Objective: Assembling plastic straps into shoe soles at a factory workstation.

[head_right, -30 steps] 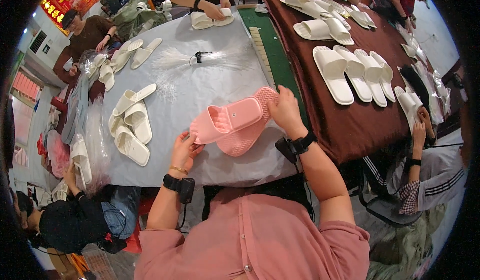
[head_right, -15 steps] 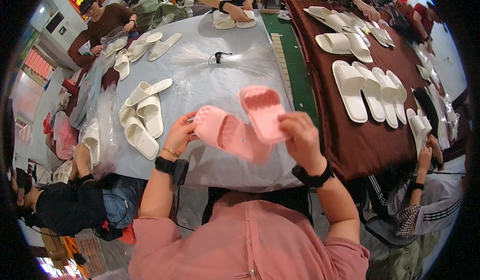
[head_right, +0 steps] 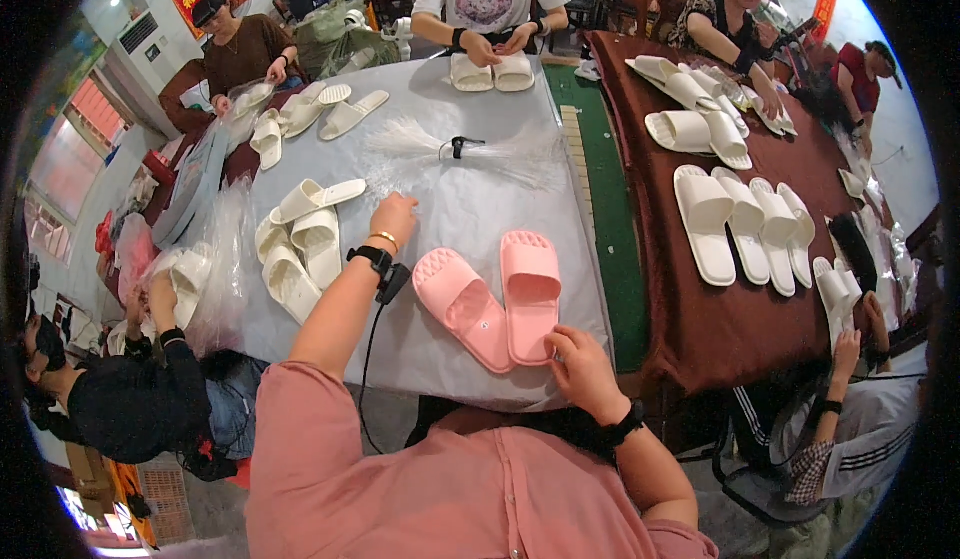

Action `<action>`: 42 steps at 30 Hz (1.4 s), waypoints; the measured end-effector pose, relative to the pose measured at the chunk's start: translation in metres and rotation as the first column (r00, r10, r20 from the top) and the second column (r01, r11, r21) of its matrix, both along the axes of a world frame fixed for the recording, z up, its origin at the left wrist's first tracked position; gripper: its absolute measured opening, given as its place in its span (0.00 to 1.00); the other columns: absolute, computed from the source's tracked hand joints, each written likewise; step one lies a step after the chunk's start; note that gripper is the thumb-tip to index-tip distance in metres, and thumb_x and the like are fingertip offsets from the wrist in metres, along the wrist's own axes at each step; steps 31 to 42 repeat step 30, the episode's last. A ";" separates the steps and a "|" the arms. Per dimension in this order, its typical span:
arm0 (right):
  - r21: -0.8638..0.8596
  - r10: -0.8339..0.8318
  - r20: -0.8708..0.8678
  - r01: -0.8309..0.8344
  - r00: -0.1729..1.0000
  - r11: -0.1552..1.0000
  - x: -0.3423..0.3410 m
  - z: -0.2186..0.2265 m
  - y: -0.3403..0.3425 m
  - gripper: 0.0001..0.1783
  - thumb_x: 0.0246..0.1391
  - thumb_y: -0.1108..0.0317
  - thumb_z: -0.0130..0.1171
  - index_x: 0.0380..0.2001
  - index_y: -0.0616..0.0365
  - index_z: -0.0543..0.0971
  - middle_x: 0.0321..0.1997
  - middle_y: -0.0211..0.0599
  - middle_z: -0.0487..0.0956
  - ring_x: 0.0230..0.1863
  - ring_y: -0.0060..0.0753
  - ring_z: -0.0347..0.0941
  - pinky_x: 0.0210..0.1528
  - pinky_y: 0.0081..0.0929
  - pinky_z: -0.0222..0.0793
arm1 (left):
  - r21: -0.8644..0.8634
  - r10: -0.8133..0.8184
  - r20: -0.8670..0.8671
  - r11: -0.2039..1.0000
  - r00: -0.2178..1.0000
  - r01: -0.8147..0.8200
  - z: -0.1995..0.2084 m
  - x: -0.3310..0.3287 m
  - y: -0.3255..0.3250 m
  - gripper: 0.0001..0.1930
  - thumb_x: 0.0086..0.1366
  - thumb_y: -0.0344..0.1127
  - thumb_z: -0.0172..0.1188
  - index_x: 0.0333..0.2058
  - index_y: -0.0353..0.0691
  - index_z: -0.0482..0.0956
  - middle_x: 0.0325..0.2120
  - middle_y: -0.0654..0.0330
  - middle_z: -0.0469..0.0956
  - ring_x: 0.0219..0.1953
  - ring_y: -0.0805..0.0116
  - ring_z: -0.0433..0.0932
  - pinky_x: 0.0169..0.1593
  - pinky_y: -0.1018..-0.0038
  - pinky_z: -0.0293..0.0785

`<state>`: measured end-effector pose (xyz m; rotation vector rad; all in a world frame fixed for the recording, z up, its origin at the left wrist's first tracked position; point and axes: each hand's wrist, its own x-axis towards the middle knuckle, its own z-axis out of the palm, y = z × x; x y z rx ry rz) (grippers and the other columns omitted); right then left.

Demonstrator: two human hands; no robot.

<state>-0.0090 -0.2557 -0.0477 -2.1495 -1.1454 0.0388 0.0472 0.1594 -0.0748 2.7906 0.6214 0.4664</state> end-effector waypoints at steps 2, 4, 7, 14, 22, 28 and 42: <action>0.012 -0.008 0.016 0.008 1.000 1.000 -0.002 0.001 0.004 0.18 0.43 0.76 0.59 0.40 0.58 0.73 0.48 0.46 0.73 0.49 0.52 0.69 0.51 0.40 0.65 | 0.199 0.020 -0.157 0.980 0.987 0.012 -0.010 0.005 0.005 0.06 0.54 0.32 0.58 0.30 0.44 0.83 0.36 0.52 0.76 0.44 0.52 0.74 0.46 0.62 0.74; 0.007 -0.013 0.006 0.013 1.000 1.000 -0.003 -0.001 0.004 0.17 0.43 0.75 0.60 0.40 0.58 0.73 0.48 0.46 0.73 0.48 0.52 0.69 0.51 0.40 0.66 | 0.244 0.009 -0.148 0.969 0.989 0.028 -0.014 0.008 0.005 0.05 0.53 0.32 0.58 0.28 0.43 0.82 0.36 0.54 0.76 0.43 0.53 0.74 0.45 0.63 0.73; 0.010 -0.035 0.015 0.035 0.999 0.999 -0.002 -0.003 0.003 0.16 0.43 0.74 0.60 0.39 0.58 0.73 0.47 0.46 0.73 0.48 0.51 0.69 0.51 0.40 0.66 | 0.306 -0.166 -0.085 0.934 0.982 0.185 -0.017 0.001 0.000 0.04 0.51 0.31 0.57 0.25 0.40 0.80 0.34 0.55 0.76 0.41 0.55 0.74 0.44 0.63 0.73; 0.017 0.008 -0.019 -0.008 1.000 1.000 -0.003 -0.002 0.016 0.15 0.42 0.73 0.61 0.37 0.58 0.73 0.46 0.47 0.73 0.48 0.52 0.69 0.51 0.41 0.66 | -0.624 0.148 0.400 0.767 0.905 0.151 0.018 -0.013 0.006 0.09 0.61 0.36 0.56 0.26 0.39 0.79 0.33 0.56 0.78 0.36 0.66 0.75 0.37 0.72 0.72; 0.047 0.007 -0.038 -0.005 0.999 0.999 0.006 -0.001 0.025 0.13 0.44 0.72 0.61 0.36 0.59 0.74 0.43 0.47 0.73 0.46 0.52 0.70 0.49 0.40 0.66 | -0.731 0.209 0.568 0.573 0.796 0.371 0.076 -0.035 0.016 0.06 0.67 0.35 0.51 0.37 0.41 0.74 0.37 0.65 0.78 0.37 0.77 0.73 0.39 0.79 0.68; -0.022 -0.082 0.005 0.082 0.997 0.996 0.057 0.042 0.038 0.13 0.48 0.69 0.58 0.39 0.57 0.75 0.42 0.47 0.75 0.43 0.51 0.71 0.45 0.38 0.68 | -0.826 0.403 0.542 0.419 0.738 0.378 0.066 -0.051 0.028 0.05 0.68 0.35 0.49 0.36 0.41 0.70 0.39 0.60 0.78 0.39 0.74 0.75 0.41 0.78 0.70; 0.106 0.013 0.160 -0.031 0.987 0.994 0.084 0.063 0.065 0.15 0.48 0.69 0.60 0.41 0.57 0.76 0.40 0.47 0.76 0.44 0.45 0.74 0.46 0.37 0.69 | -0.845 0.402 0.506 0.407 0.763 0.346 0.059 -0.051 0.025 0.06 0.68 0.35 0.51 0.37 0.40 0.69 0.39 0.59 0.78 0.40 0.72 0.75 0.41 0.78 0.70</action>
